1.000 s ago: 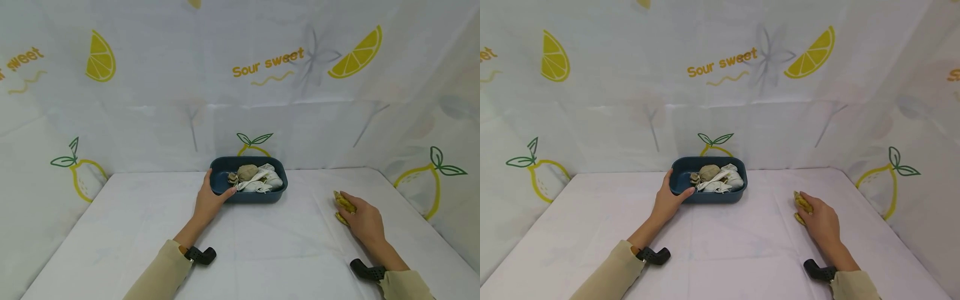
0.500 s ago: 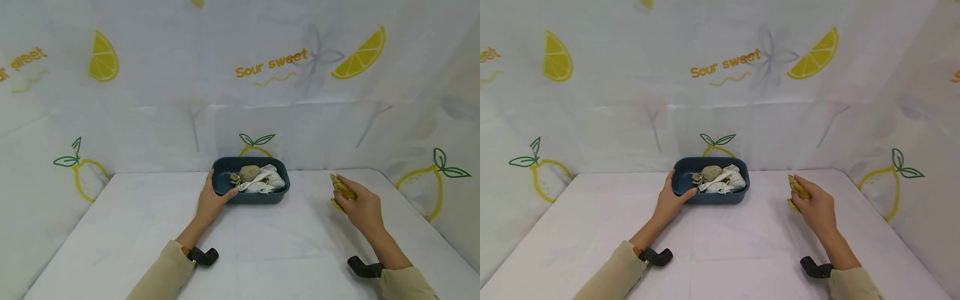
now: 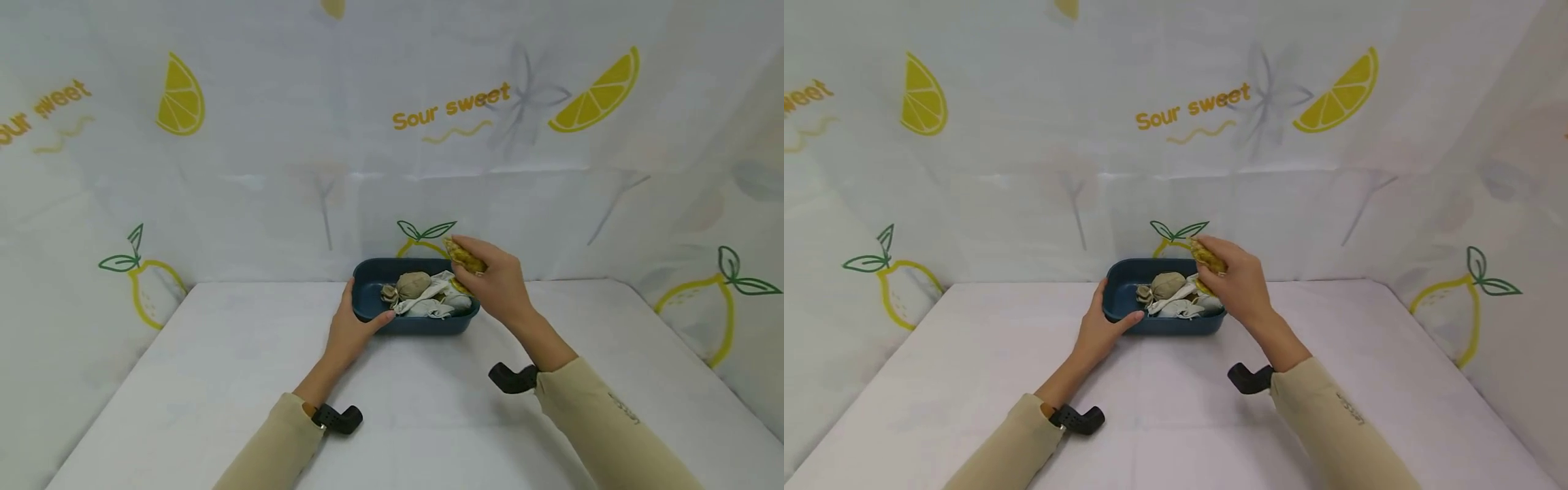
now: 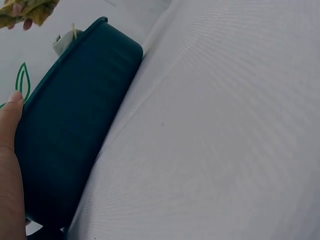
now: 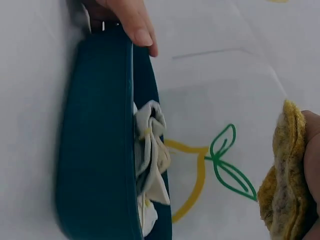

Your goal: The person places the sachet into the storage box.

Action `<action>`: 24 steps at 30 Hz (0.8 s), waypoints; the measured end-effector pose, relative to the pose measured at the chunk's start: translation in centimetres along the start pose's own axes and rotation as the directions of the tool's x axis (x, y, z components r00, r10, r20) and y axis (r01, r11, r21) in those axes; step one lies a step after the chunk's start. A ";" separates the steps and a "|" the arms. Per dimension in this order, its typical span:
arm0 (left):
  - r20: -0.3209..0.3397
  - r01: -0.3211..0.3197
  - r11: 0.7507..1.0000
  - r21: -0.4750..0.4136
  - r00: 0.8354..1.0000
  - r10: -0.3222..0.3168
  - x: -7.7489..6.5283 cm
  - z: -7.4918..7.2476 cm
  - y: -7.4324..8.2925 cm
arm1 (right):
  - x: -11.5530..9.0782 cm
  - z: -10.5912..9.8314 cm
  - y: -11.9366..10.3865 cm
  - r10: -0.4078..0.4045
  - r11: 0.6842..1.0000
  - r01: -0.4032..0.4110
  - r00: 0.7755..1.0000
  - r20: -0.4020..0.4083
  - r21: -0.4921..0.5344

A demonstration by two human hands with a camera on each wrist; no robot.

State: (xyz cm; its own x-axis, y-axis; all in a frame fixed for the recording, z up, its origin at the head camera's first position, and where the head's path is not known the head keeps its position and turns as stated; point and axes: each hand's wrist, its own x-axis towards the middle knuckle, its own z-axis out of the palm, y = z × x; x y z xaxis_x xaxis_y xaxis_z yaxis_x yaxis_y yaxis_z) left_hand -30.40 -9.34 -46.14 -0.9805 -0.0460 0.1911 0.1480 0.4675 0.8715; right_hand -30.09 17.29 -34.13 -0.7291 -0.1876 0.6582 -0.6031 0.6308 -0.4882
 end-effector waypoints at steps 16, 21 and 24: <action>0.011 -0.015 1.000 0.011 1.000 0.015 0.3 0.0 -0.5 | 2.6 9.8 -1.2 -0.074 0.996 0.085 0.956 0.282 -0.027; 0.013 -0.014 1.000 0.008 1.000 0.014 0.2 -0.2 -0.4 | 2.5 11.6 -0.9 0.002 0.995 0.047 0.871 0.492 -0.087; 0.013 -0.009 1.000 0.001 1.000 0.009 0.2 -0.3 -0.4 | 2.7 12.1 -0.7 0.038 0.989 0.057 0.786 0.618 -0.133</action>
State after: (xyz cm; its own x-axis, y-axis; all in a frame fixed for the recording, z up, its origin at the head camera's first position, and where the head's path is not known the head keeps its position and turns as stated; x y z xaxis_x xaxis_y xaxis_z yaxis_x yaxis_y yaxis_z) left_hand -30.63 -9.81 -46.27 -0.9807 -0.0298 0.1933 0.1572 0.4684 0.8694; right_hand -35.58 7.24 -38.95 -0.7954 -0.5885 0.1446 -0.5952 0.7137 -0.3694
